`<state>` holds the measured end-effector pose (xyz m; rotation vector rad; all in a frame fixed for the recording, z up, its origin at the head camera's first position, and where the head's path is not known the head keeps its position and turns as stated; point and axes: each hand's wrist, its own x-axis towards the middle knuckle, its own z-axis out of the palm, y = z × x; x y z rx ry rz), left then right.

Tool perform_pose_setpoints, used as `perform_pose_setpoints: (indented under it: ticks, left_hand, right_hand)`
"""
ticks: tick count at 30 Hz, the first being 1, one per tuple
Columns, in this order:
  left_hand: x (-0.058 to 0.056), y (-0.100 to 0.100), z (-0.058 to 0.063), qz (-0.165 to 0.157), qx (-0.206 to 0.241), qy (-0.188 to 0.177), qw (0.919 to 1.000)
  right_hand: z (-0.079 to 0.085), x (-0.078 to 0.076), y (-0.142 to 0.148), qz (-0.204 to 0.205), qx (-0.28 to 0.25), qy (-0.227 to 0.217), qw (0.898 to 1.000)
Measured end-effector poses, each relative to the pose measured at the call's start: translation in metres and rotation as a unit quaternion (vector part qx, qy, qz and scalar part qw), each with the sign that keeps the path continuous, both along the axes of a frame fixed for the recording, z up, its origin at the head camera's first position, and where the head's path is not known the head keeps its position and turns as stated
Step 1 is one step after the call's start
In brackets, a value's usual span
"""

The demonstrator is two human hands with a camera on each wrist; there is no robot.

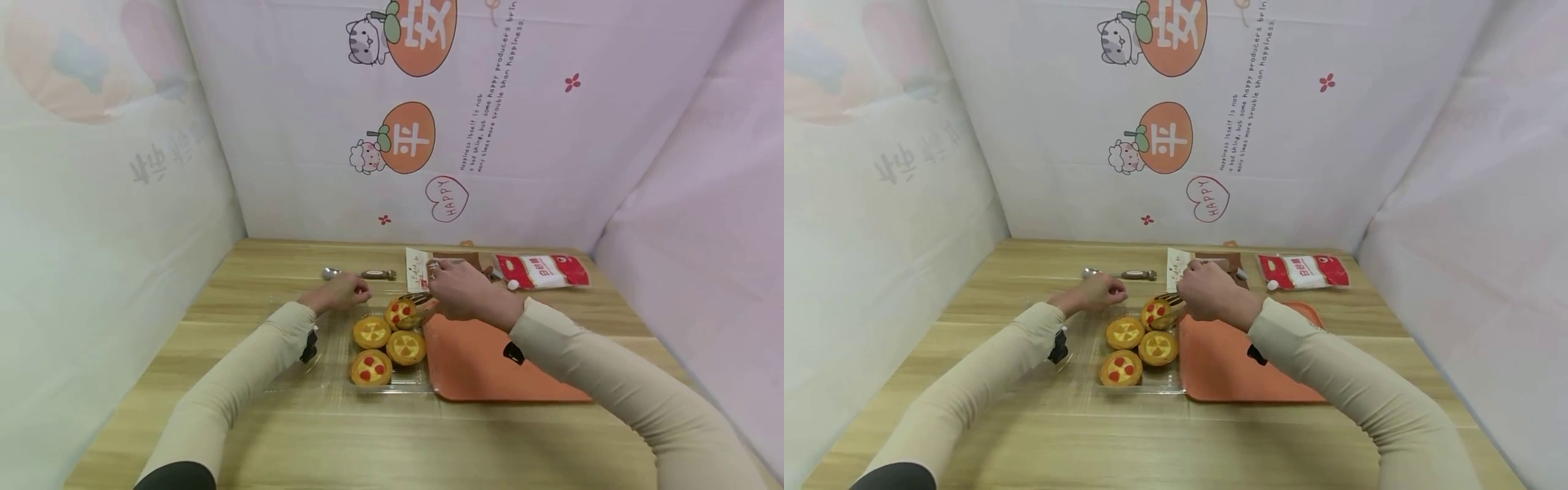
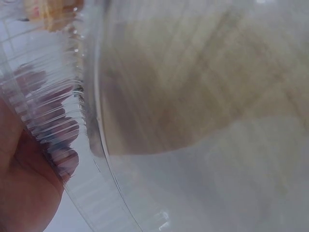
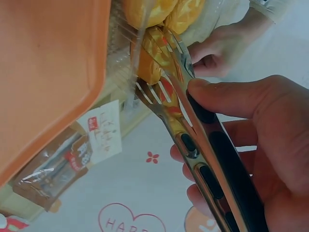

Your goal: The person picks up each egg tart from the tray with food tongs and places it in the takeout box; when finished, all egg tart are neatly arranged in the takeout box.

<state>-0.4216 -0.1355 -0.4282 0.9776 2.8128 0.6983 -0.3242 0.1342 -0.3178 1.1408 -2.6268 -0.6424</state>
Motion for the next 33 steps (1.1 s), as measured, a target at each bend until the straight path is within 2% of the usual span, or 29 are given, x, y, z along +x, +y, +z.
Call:
perform_pose_setpoints:
  ticks: [7, 14, 19, 24, 29, 33]
  left_hand:
    - [-0.004, 0.006, -0.001, -0.005, -0.005, 0.013, 0.9999]
    - [-0.008, 0.009, -0.003, -0.012, -0.009, 0.022, 0.9997]
    - [-0.01, 0.011, -0.005, -0.017, -0.009, 0.024, 0.9995]
    - [-0.01, 0.013, -0.005, -0.018, -0.011, 0.019, 0.9996]
    - [-0.01, 0.013, -0.003, -0.01, -0.011, 0.019, 0.9997]
    - [-0.01, 0.011, -0.003, -0.006, -0.008, 0.013, 0.9999]
  right_hand:
    - [-0.007, -0.004, 0.01, -0.011, -0.019, -0.013, 1.0]
    - [-0.003, -0.003, 0.014, -0.024, -0.02, -0.019, 0.999]
    - [0.0, -0.004, 0.02, -0.052, -0.029, -0.048, 0.997]
    - [0.01, -0.003, 0.037, -0.079, -0.098, -0.085, 0.988]
    - [0.012, -0.005, 0.07, -0.112, -0.176, -0.069, 0.975]
    - [0.006, -0.009, 0.109, -0.165, -0.215, -0.076, 0.96]
